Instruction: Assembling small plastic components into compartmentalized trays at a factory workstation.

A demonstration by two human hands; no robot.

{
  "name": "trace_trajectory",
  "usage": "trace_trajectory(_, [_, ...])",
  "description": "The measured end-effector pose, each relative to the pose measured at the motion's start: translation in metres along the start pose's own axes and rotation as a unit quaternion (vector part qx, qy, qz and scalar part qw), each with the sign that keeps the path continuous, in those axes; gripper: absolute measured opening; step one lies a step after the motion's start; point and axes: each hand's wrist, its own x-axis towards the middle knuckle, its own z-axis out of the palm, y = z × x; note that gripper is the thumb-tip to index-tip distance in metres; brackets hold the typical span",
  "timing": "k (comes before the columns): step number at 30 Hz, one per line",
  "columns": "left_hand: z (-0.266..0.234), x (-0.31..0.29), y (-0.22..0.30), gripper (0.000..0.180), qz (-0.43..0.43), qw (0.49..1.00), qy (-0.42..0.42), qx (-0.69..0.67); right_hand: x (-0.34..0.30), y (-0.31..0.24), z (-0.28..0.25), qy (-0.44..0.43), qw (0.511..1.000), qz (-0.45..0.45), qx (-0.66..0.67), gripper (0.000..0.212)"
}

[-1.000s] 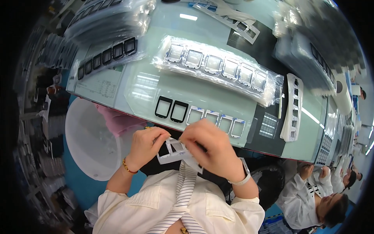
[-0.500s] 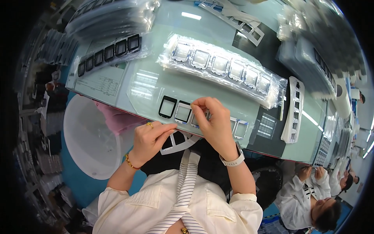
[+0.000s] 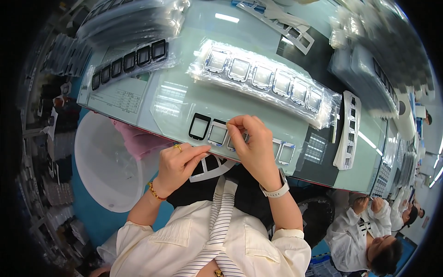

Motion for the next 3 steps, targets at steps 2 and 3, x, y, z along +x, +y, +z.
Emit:
trace_trajectory(2, [0.0002,-0.0014,-0.0005,0.026,-0.008,1.0,-0.007,0.021,-0.0002,0.0018,0.0011,0.005,1.0,-0.015,-0.006,0.009])
trace_trajectory(3, [0.0005,-0.0016,-0.0007,0.026,-0.008,1.0,-0.007,0.021,-0.0003,0.0023,0.0014,0.004,1.0,-0.015,-0.006,0.009])
